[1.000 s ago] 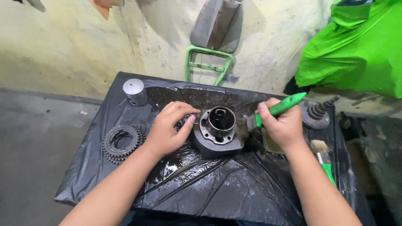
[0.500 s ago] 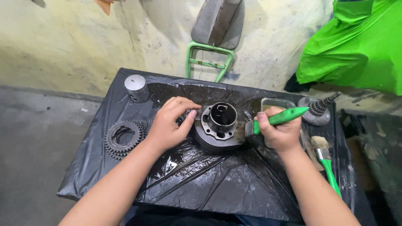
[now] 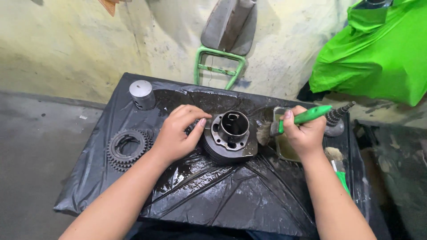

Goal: Cleaning a motorcycle cylinder block using a brush and a metal scraper

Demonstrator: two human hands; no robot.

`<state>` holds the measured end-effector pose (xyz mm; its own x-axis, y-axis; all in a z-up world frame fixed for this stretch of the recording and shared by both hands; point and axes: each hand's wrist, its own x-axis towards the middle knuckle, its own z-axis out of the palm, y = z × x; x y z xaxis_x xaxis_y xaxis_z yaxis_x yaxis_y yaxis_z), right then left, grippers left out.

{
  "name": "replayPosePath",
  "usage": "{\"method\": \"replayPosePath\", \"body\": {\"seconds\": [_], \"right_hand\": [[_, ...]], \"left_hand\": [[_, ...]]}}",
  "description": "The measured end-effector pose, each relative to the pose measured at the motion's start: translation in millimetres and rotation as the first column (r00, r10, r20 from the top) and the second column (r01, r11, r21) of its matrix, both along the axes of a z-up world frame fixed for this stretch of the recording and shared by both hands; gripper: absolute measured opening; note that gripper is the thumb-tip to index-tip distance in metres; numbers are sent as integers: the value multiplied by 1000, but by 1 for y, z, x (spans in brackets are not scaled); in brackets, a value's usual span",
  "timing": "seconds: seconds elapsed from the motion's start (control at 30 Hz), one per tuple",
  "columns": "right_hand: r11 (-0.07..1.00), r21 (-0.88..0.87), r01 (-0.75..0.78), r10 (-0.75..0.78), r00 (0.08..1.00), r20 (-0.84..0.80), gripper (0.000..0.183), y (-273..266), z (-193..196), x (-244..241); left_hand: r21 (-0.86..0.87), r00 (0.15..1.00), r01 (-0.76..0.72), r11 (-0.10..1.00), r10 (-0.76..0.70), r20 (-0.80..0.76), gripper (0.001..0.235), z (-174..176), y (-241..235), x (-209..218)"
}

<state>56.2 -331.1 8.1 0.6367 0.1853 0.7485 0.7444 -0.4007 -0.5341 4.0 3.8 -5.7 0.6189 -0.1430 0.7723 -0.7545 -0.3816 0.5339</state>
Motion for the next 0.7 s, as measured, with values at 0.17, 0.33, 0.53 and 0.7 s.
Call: {"method": "replayPosePath", "body": {"seconds": [0.17, 0.33, 0.53, 0.7], "right_hand": [[1000, 16, -13, 12, 998, 55, 31, -1, -13, -1], [996, 78, -49, 47, 999, 18, 32, 12, -22, -8], [979, 137, -154, 163, 985, -57, 28, 46, -17, -34], [984, 44, -172, 175, 981, -86, 29, 80, 6, -56]], "left_hand": [[-25, 1000, -14, 1000, 13, -17, 18, 0, 0, -3], [-45, 1000, -20, 999, 19, -18, 22, 4, 1, -2], [-107, 998, -63, 992, 60, -33, 29, 0, 4, -2], [-219, 994, -106, 970, 102, -30, 34, 2, 13, 1]]}}
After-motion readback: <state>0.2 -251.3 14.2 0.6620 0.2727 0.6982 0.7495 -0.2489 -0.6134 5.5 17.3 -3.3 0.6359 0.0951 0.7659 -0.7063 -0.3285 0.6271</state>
